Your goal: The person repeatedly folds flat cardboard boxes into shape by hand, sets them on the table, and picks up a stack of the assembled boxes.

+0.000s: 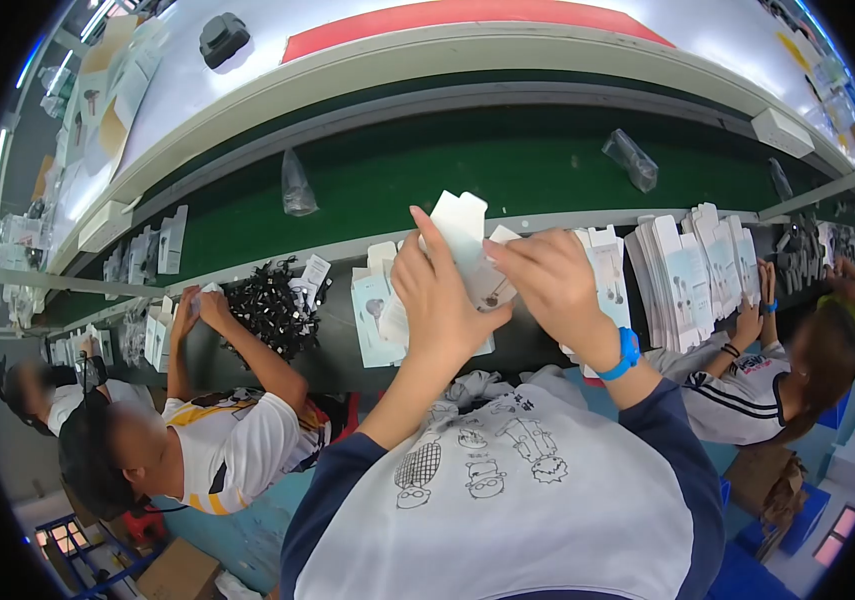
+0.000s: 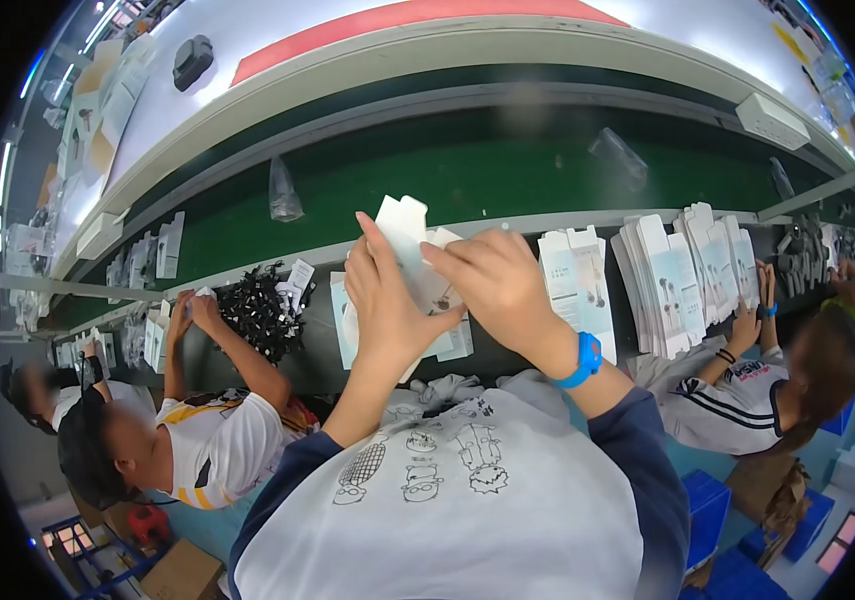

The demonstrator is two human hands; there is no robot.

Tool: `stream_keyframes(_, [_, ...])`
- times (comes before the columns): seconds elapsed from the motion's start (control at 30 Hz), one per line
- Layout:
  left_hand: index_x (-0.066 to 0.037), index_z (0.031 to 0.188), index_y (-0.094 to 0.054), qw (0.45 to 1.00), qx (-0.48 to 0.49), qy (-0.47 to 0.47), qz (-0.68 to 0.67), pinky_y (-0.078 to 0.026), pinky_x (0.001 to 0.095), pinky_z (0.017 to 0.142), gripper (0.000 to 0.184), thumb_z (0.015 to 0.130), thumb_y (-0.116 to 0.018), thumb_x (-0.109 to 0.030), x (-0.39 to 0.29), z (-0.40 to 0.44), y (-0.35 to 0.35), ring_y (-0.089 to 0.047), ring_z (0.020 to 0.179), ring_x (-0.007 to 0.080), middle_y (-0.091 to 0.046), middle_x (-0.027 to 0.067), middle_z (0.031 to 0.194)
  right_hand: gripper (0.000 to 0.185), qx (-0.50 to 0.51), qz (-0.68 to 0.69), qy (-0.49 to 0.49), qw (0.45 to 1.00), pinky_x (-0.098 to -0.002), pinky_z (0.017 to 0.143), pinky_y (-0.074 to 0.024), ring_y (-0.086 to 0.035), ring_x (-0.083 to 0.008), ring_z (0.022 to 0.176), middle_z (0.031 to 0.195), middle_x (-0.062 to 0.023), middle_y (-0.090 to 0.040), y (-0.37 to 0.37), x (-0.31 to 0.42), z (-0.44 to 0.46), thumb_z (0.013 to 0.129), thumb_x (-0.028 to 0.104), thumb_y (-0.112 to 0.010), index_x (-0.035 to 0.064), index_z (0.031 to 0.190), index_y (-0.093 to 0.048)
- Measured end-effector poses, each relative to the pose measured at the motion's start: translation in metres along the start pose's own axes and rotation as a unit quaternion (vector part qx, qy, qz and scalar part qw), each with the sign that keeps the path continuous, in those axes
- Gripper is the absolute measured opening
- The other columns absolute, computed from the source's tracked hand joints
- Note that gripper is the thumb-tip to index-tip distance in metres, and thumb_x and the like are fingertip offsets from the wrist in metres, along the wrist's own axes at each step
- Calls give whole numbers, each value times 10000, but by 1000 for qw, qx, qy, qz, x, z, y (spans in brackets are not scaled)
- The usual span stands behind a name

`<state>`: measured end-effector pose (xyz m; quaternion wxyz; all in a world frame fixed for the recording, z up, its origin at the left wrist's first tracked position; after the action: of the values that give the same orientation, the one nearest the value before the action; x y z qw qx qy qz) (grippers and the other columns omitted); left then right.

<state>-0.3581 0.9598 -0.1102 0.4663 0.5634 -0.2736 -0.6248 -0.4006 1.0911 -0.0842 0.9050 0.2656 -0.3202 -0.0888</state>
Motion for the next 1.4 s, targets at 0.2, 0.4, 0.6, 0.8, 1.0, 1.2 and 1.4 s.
stream_keyframes(0.2, [58, 1464, -30, 980, 11, -25, -198, -343, 479, 986, 1248, 550, -830, -230, -12, 4, 13, -412, 1177, 395, -390, 250, 1277, 397, -4, 401, -181, 898, -303, 729, -423, -543, -181, 913, 955, -101, -628, 1, -28, -20, 777, 95, -716, 3, 1157, -644])
stream_keyframes(0.4, [51, 1268, -444, 830, 30, 166, -532, -526, 315, 828, 737, 639, -812, -54, 23, -9, -3, -626, 998, 196, -628, 135, 1092, 1181, 84, 392, -377, 835, -428, 1102, -270, -275, -303, 1391, 1496, -176, -274, -47, 6, -61, 634, 281, -851, 14, 1503, -96])
stream_keyframes(0.6, [45, 1367, -319, 843, -49, 77, -530, -495, 353, 891, 932, 585, -821, -35, 2, -9, 5, -592, 1050, 219, -571, 137, 1168, 1004, 102, 465, -257, 841, -406, 1099, -273, -391, -307, 1328, 1453, -198, -364, -38, -9, -64, 728, 97, -727, 47, 1513, -104])
stream_keyframes(0.8, [-85, 1228, -388, 955, -44, -161, -245, -488, 371, 843, 821, 550, -851, -107, -6, -28, -2, -537, 1105, 284, -415, 185, 1268, 791, -89, 544, -431, 714, -311, 974, -392, -496, -183, 1135, 1183, -123, -529, -22, -7, -39, 776, -15, -537, 61, 1489, -205])
stream_keyframes(1.0, [-184, 1160, -337, 932, -57, -195, -300, -448, 431, 894, 803, 536, -835, -106, -7, -33, 4, -507, 1066, 373, -373, 233, 1243, 637, -71, 680, -447, 578, -293, 962, -417, -527, -182, 1116, 1161, -91, -541, -27, 2, -33, 787, 104, -597, 14, 1381, -385])
stream_keyframes(1.2, [-91, 1357, -242, 831, 106, -13, -546, -397, 394, 949, 1015, 518, -813, -123, -3, -32, 8, -517, 1094, 284, -446, 176, 1218, 145, -43, 471, -166, 865, -341, 825, -418, -498, -224, 966, 1061, -97, -548, -12, 6, -26, 851, 192, -593, 77, 939, -580])
stream_keyframes(1.4, [-75, 1496, 8, 761, 205, -42, -614, -378, 363, 962, 1293, 490, -804, -126, -14, -29, 7, -521, 1104, 261, -511, 130, 1170, 493, -6, 399, -3, 917, -373, 682, -374, -454, -258, 840, 865, -87, -566, -3, 19, -16, 948, 509, -429, 96, 709, -553])
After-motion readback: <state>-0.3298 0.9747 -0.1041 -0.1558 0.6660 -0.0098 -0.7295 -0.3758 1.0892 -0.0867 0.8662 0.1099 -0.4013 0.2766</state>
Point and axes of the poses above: each hand's wrist, its own z-axis towards the middle knuckle, its own y-axis out of the back of the hand, x = y × z, the point moved 6 cm from there along z, towards the middle knuckle
